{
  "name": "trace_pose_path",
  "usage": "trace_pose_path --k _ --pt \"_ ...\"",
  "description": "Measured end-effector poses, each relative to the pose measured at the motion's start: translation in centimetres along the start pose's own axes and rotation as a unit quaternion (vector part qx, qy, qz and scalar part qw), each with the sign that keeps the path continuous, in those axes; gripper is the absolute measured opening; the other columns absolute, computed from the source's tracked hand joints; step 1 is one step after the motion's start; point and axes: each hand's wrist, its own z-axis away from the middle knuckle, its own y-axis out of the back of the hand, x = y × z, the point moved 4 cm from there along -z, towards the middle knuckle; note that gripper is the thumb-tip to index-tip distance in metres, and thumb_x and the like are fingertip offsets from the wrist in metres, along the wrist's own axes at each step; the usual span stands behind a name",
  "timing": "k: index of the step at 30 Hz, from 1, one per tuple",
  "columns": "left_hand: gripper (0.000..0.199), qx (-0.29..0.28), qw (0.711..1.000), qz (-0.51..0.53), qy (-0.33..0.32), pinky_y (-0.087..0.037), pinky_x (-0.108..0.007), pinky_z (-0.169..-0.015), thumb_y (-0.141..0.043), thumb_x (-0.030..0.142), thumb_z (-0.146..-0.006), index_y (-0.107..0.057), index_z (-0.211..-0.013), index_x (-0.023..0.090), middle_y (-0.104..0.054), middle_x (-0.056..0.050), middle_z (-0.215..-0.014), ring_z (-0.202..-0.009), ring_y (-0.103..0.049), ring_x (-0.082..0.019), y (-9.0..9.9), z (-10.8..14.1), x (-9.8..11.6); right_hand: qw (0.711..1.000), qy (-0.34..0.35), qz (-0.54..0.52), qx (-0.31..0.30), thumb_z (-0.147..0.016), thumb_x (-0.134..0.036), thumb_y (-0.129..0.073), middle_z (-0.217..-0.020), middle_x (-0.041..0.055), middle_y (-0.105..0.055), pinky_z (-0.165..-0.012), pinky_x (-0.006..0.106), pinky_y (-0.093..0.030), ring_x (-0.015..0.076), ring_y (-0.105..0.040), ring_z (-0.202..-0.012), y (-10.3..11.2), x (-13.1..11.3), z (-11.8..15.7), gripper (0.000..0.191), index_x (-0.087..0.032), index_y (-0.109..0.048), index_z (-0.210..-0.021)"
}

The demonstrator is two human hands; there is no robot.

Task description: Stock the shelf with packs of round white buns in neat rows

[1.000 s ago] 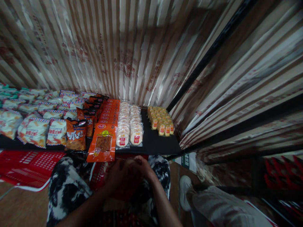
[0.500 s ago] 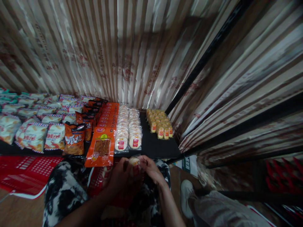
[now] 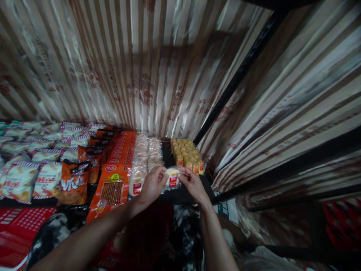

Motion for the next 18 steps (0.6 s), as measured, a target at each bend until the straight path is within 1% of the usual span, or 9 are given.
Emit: trace_pose_path --k 4,7,10,12,15,18 --pt "0.019 0.005 0.998 -0.047 -0.045 -0.048 -0.027 -0.076 -0.048 0.026 -0.084 -0.054 -0.100 0.020 -0.062 -0.002 -0.087 -0.079 -0.059 -0.014 -0.1 -4.5 1.5 0.998 0.054 0.001 0.033 -0.064 -0.048 -0.067 -0.086 0.0038 -0.066 -0.071 0.029 -0.050 0.0170 -0.061 -0.077 1.1 -1.6 -3.9 0.042 -0.019 -0.058 -0.093" --pt "0.024 0.019 0.994 -0.091 -0.065 -0.046 -0.028 -0.079 -0.049 0.021 -0.083 -0.051 -0.106 0.017 -0.061 -0.004 -0.090 -0.082 -0.059 -0.016 -0.2 -7.5 1.9 0.990 0.086 0.080 0.077 -0.070 -0.046 -0.060 -0.085 0.0041 -0.067 -0.073 0.031 -0.049 0.0178 -0.061 -0.077 1.5 -2.4 -6.4 0.033 -0.019 -0.060 -0.089" --pt "0.030 0.017 0.991 -0.117 -0.058 -0.046 -0.029 -0.080 -0.048 0.017 -0.083 -0.049 -0.113 0.016 -0.061 -0.005 -0.093 -0.083 -0.058 -0.016 -0.5 -10.1 1.4 0.965 0.089 0.206 0.134 -0.075 -0.043 -0.054 -0.078 0.0024 -0.066 -0.069 0.030 -0.047 0.0174 -0.060 -0.072 1.7 -2.6 -8.4 0.026 -0.020 -0.061 -0.083" --pt "0.028 0.010 0.990 -0.132 -0.052 -0.045 -0.028 -0.079 -0.049 0.016 -0.082 -0.051 -0.110 0.017 -0.061 -0.004 -0.092 -0.083 -0.058 -0.016 -0.7 -11.6 0.8 0.949 0.080 0.265 0.149 -0.077 -0.041 -0.052 -0.077 0.0018 -0.066 -0.067 0.029 -0.046 0.0169 -0.060 -0.070 1.8 -2.3 -9.7 0.024 -0.020 -0.061 -0.083" --pt "0.020 0.007 0.987 -0.157 -0.041 -0.045 -0.027 -0.078 -0.049 0.016 -0.082 -0.054 -0.102 0.018 -0.062 -0.003 -0.089 -0.083 -0.058 -0.015 -1.0 -13.6 0.0 0.940 0.078 0.299 0.148 -0.080 -0.035 -0.051 -0.083 0.0032 -0.067 -0.066 0.027 -0.046 0.0161 -0.062 -0.071 1.7 -1.8 -11.6 0.020 -0.019 -0.059 -0.089" --pt "0.016 0.006 0.983 -0.178 -0.032 -0.043 -0.026 -0.079 -0.050 0.016 -0.082 -0.055 -0.097 0.019 -0.063 -0.002 -0.088 -0.085 -0.058 -0.015 -1.1 -15.4 -0.6 0.932 0.071 0.321 0.150 -0.081 -0.030 -0.051 -0.084 0.0049 -0.067 -0.066 0.026 -0.046 0.0165 -0.063 -0.073 1.6 -1.4 -13.5 0.016 -0.019 -0.058 -0.090"
